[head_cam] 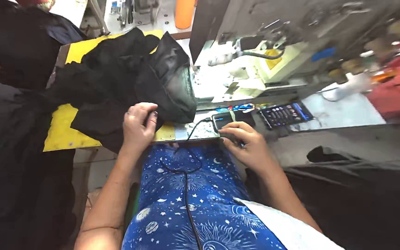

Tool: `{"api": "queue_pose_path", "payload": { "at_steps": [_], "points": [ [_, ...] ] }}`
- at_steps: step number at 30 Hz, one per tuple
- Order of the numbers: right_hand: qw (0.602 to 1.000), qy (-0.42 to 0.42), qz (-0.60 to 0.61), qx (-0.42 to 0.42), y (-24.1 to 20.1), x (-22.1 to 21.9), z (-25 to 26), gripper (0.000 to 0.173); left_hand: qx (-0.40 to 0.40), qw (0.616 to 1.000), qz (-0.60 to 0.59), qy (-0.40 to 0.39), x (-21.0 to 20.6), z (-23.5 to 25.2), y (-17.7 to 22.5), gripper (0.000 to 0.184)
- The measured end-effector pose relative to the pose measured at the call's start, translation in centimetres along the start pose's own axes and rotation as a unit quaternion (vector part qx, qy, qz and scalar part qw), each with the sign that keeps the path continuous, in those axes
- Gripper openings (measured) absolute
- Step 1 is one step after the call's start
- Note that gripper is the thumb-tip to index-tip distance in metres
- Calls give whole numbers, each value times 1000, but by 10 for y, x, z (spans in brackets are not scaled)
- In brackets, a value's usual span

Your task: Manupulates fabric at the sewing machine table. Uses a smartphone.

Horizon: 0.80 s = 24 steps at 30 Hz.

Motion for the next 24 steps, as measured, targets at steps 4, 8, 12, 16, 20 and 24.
{"api": "queue_pose_path", "payload": {
  "at_steps": [4,8,12,16,20,24],
  "points": [
    [1000,6,-23,-18,9,13,-32,28,-94,981,133,-106,-51,0,13,82],
    [998,17,-27,-46,13,31,-60,29,-155,973,152,-79,-67,30,-19,47],
    [996,49,-12,-68,19,41,-76,28,-83,992,100,5,-9,75,-14,17],
    [997,28,8,-69,20,35,-66,26,-138,985,89,-53,-3,89,4,31],
    [999,-31,33,-5,-12,27,-17,28,-168,983,-40,-69,30,98,27,19],
    [986,11,45,161,-107,16,63,72,-275,949,-150,-41,125,100,64,20]
  ]
}}
Point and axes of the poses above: each hand's wrist, its own z-axis towards the middle knuckle, its own x-axis out of the back of the hand, y = z × x, the point moved 2 cm from there along z, towards the middle knuckle, and after that the axes turned 13 degrees about z, right-handed, at the moved point
